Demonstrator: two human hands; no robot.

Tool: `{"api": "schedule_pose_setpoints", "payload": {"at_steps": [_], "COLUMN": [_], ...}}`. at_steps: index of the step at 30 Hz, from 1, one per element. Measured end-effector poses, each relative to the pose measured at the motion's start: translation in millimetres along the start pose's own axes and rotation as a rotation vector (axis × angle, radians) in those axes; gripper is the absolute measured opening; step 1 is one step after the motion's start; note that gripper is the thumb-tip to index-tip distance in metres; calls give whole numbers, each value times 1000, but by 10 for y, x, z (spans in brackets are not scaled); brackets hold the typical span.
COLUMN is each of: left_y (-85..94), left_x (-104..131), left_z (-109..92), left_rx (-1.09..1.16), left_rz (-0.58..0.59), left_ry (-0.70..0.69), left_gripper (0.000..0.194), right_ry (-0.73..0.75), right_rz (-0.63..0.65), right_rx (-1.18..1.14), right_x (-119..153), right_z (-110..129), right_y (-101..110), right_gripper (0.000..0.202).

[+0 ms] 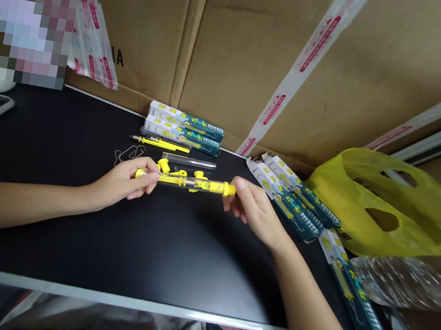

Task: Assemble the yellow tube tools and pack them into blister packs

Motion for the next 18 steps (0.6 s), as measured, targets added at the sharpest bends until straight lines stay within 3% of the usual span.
{"api": "schedule_pose_setpoints", "payload": {"at_steps": [5, 10, 18], "left_y": [5, 6, 0], "left_x": [0, 6, 0], "left_z": [-3, -1, 2], "left_rx": [-9, -1, -1], "left_rz": [5, 5, 3], "left_ry": [-5, -5, -5], "left_gripper": [21, 21, 21], "right_ry": [13, -2, -2], "right_rz": [74, 31, 68], "right_rx": [-120, -3, -65], "right_x": [16, 13, 23], "right_z": [5, 10, 2], "right_y": [-26, -26, -40], "right_gripper": [23, 37, 26]}}
Point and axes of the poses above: each hand's wrist, its own x-axis away from the middle knuckle, its own y-axis out of the back of the hand, z = x × y, the point moved 8 cm from there along -x, towards the middle knuckle, and after that the axes turned 12 degrees about -y, right-handed, at the moved point
